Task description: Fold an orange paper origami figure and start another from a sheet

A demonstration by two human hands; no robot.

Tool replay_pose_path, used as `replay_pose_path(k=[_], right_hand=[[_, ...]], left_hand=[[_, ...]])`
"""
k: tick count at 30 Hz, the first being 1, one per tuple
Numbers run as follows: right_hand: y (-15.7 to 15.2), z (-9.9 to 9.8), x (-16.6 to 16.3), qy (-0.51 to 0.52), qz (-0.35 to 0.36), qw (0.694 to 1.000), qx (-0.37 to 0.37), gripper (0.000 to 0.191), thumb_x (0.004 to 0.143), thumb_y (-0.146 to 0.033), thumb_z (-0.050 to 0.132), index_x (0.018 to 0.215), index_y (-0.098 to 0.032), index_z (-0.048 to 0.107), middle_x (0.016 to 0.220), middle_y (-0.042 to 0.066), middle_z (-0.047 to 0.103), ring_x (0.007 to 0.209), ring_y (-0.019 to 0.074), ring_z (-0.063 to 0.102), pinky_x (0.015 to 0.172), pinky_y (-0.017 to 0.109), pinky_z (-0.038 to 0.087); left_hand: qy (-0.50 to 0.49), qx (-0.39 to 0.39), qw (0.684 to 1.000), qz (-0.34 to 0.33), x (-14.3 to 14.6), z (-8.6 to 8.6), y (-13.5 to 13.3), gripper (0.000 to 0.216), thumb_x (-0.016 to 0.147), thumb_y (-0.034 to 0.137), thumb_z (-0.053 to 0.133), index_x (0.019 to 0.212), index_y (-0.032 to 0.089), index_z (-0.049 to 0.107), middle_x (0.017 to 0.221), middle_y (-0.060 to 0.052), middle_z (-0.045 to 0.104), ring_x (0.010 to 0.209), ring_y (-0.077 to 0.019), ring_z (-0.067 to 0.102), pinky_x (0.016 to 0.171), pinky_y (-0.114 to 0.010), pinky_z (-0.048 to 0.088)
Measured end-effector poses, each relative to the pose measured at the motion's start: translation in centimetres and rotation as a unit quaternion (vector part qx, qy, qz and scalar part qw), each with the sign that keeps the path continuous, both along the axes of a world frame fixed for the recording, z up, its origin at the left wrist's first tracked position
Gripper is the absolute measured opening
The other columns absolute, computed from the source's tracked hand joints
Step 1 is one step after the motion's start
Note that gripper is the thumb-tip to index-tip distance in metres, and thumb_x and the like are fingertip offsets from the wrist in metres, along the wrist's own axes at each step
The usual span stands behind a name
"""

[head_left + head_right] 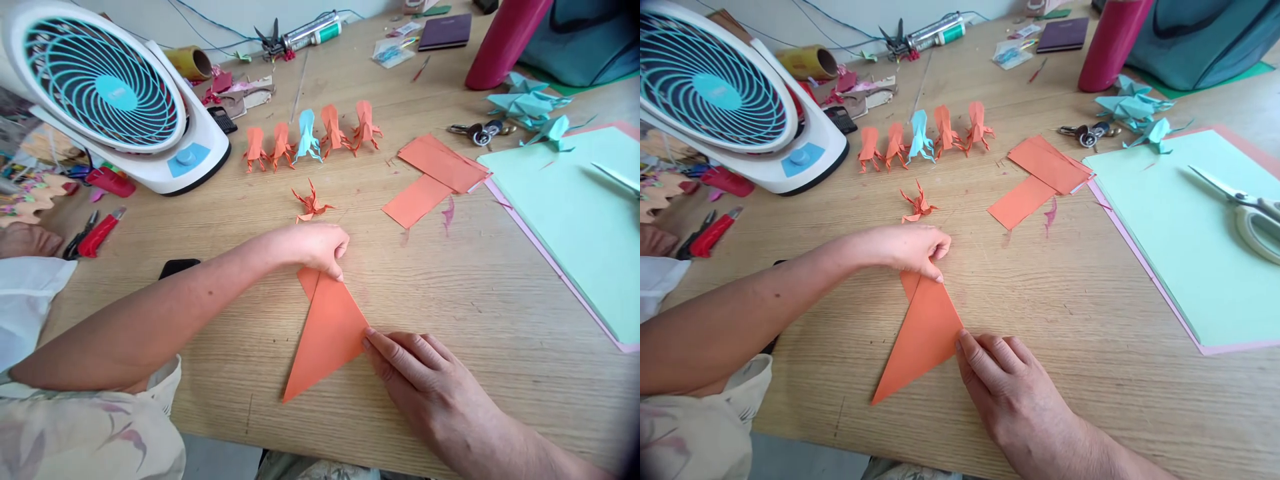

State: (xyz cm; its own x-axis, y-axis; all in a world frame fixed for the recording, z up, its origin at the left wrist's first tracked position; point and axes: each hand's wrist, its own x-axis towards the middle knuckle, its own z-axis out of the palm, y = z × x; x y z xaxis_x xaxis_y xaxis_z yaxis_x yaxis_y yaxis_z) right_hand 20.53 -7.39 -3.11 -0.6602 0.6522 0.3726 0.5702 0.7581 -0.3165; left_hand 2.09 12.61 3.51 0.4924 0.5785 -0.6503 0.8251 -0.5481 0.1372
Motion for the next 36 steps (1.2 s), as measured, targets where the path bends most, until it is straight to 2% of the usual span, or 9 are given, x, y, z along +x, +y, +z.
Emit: replay_pose_path(k=[10, 15, 20, 23, 26, 28, 30, 32, 36], right_hand=[[0.0, -0.3, -0.1, 0.007, -0.004, 1.000, -0.013, 0.045, 0.092, -0.005, 0.036, 0.127, 0.003, 0.063, 0.127, 0.021, 0.066, 0.101, 0.0287, 0.057, 0.074, 0.040, 0.054], [-0.1, -0.5, 0.0, 0.007, -0.005, 1.000, -0.015, 0.045, 0.092, -0.005, 0.037, 0.128, 0.001, 0.063, 0.127, 0.020, 0.066, 0.099, 0.0282, 0.057, 0.075, 0.039, 0.054], [-0.3, -0.6, 0.0, -0.006, -0.001, 1.000, -0.024, 0.047, 0.091, -0.005, 0.037, 0.131, 0.002, 0.061, 0.129, 0.021, 0.064, 0.100, 0.0292, 0.056, 0.077, 0.041, 0.055], [-0.3, -0.6, 0.0, -0.013, 0.005, 0.999, -0.035, 0.048, 0.091, -0.004, 0.038, 0.134, 0.001, 0.059, 0.133, 0.022, 0.061, 0.103, 0.0299, 0.055, 0.079, 0.043, 0.055], [-0.3, -0.5, 0.0, -0.020, 0.003, 0.999, -0.035, 0.047, 0.092, -0.003, 0.037, 0.133, -0.001, 0.060, 0.132, 0.021, 0.061, 0.102, 0.0289, 0.055, 0.080, 0.042, 0.056], [-0.2, -0.2, 0.0, -0.020, -0.003, 1.000, -0.024, 0.045, 0.093, -0.001, 0.037, 0.130, -0.001, 0.062, 0.128, 0.020, 0.064, 0.100, 0.0277, 0.056, 0.079, 0.040, 0.056], [-0.2, 0.1, -0.1, -0.024, -0.008, 1.000, -0.014, 0.042, 0.095, -0.002, 0.037, 0.128, -0.003, 0.063, 0.125, 0.019, 0.065, 0.098, 0.0262, 0.056, 0.078, 0.038, 0.056], [-0.1, 0.5, -0.2, -0.037, -0.007, 0.999, -0.006, 0.038, 0.097, -0.003, 0.038, 0.126, -0.004, 0.063, 0.123, 0.018, 0.066, 0.095, 0.0249, 0.056, 0.077, 0.037, 0.057], [0.6, 1.2, -1.1, -0.089, -0.023, 0.996, -0.002, 0.030, 0.098, -0.007, 0.039, 0.113, -0.009, 0.065, 0.105, 0.015, 0.067, 0.084, 0.0225, 0.056, 0.070, 0.036, 0.055]], left_hand=[[-0.018, 0.001, 0.999, 0.036, -1.9, -0.2, 3.1, 0.031, 0.065, 0.032, 0.074, 0.069, 0.021, 0.045, 0.061, 0.006, 0.048, 0.061, -0.0132, 0.043, 0.055, -0.027, 0.025], [-0.018, -0.007, 0.998, 0.061, -2.2, -0.4, 3.7, 0.028, 0.064, 0.033, 0.075, 0.067, 0.020, 0.050, 0.062, 0.006, 0.052, 0.061, -0.0123, 0.046, 0.055, -0.026, 0.026], [-0.066, -0.039, 0.993, 0.090, -3.0, -0.5, 3.3, 0.014, 0.069, 0.026, 0.069, 0.073, 0.018, 0.059, 0.064, 0.005, 0.057, 0.058, -0.0098, 0.048, 0.053, -0.022, 0.030], [-0.143, -0.028, 0.981, 0.125, -3.8, -0.6, 1.6, 0.008, 0.076, 0.023, 0.064, 0.082, 0.017, 0.064, 0.068, 0.003, 0.061, 0.060, -0.0109, 0.052, 0.056, -0.022, 0.036], [-0.273, 0.113, 0.946, 0.131, -4.7, -1.2, -2.1, 0.012, 0.087, 0.022, 0.056, 0.085, 0.016, 0.067, 0.081, -0.002, 0.067, 0.074, -0.0138, 0.061, 0.069, -0.025, 0.046], [-0.315, 0.180, 0.928, 0.079, -5.3, -2.1, -5.1, 0.018, 0.092, 0.019, 0.052, 0.093, 0.017, 0.069, 0.098, -0.005, 0.070, 0.089, -0.0162, 0.066, 0.082, -0.030, 0.051], [-0.318, 0.227, 0.920, 0.030, -5.9, -3.3, -7.7, 0.023, 0.096, 0.018, 0.049, 0.107, 0.018, 0.069, 0.111, -0.008, 0.071, 0.104, -0.0198, 0.066, 0.091, -0.035, 0.053], [-0.310, 0.280, 0.908, 0.012, -6.4, -4.6, -9.4, 0.029, 0.097, 0.017, 0.049, 0.121, 0.017, 0.066, 0.125, -0.011, 0.068, 0.117, -0.0232, 0.063, 0.100, -0.042, 0.051], [-0.314, 0.309, 0.898, 0.005, -7.1, -6.3, -10.4, 0.034, 0.097, 0.017, 0.050, 0.130, 0.016, 0.061, 0.139, -0.013, 0.062, 0.129, -0.0245, 0.058, 0.106, -0.044, 0.049]])
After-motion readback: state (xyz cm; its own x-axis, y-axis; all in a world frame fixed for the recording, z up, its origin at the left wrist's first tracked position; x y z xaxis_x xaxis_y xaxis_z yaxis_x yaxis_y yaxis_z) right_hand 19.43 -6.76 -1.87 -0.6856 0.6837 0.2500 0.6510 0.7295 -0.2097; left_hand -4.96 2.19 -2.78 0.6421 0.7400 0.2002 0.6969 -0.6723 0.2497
